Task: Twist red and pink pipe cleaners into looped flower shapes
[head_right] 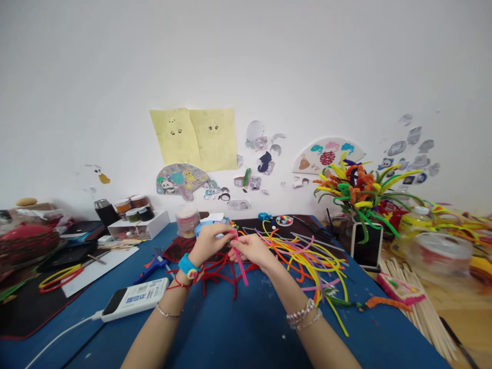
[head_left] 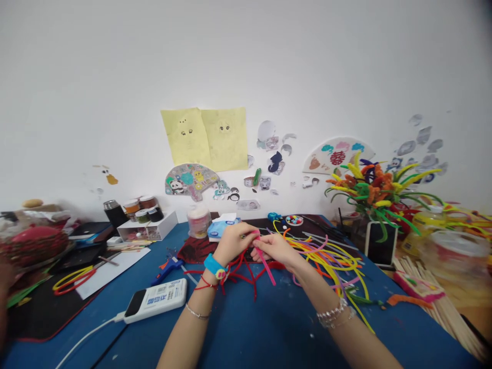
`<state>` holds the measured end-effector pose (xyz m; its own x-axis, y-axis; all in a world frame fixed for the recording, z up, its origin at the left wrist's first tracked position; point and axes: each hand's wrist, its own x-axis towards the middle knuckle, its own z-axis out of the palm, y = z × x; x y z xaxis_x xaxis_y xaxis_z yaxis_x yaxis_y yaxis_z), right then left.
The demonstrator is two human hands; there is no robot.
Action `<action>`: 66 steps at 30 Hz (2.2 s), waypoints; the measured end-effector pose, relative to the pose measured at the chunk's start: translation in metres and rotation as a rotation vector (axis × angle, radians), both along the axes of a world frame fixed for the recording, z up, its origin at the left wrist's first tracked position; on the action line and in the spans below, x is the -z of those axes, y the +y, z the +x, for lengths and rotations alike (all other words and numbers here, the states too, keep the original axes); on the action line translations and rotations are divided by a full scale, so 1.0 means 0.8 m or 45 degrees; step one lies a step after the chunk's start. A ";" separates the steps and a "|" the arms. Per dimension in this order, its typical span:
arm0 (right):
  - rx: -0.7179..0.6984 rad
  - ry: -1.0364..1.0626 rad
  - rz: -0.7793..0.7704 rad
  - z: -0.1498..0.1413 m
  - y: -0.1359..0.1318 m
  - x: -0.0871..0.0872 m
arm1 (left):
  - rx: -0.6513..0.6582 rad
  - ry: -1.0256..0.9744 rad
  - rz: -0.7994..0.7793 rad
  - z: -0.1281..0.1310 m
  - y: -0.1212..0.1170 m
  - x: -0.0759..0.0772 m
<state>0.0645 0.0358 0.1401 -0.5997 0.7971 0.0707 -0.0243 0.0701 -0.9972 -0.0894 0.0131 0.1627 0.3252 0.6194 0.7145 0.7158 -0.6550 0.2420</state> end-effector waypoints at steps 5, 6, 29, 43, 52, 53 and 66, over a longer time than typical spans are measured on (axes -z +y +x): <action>0.023 0.064 0.003 0.003 0.010 0.006 | 0.021 0.196 0.110 0.000 0.002 0.008; 0.000 0.070 0.010 0.004 0.012 0.005 | 0.021 0.138 0.095 0.000 0.003 0.008; 0.363 0.117 0.489 0.044 0.028 -0.025 | 0.416 -1.089 -1.111 0.064 0.003 0.024; 0.341 -0.045 0.632 0.052 0.029 -0.028 | 0.369 -1.126 -1.138 0.069 0.008 0.032; 0.380 -0.143 0.757 0.053 0.014 -0.037 | 0.348 -1.202 -0.621 0.068 0.003 0.017; 0.362 -0.116 0.724 0.051 0.011 -0.037 | 0.344 -1.189 -0.569 0.066 0.002 0.015; 0.558 -0.260 0.974 0.037 -0.005 -0.033 | 0.130 -0.813 -0.315 0.052 -0.007 0.010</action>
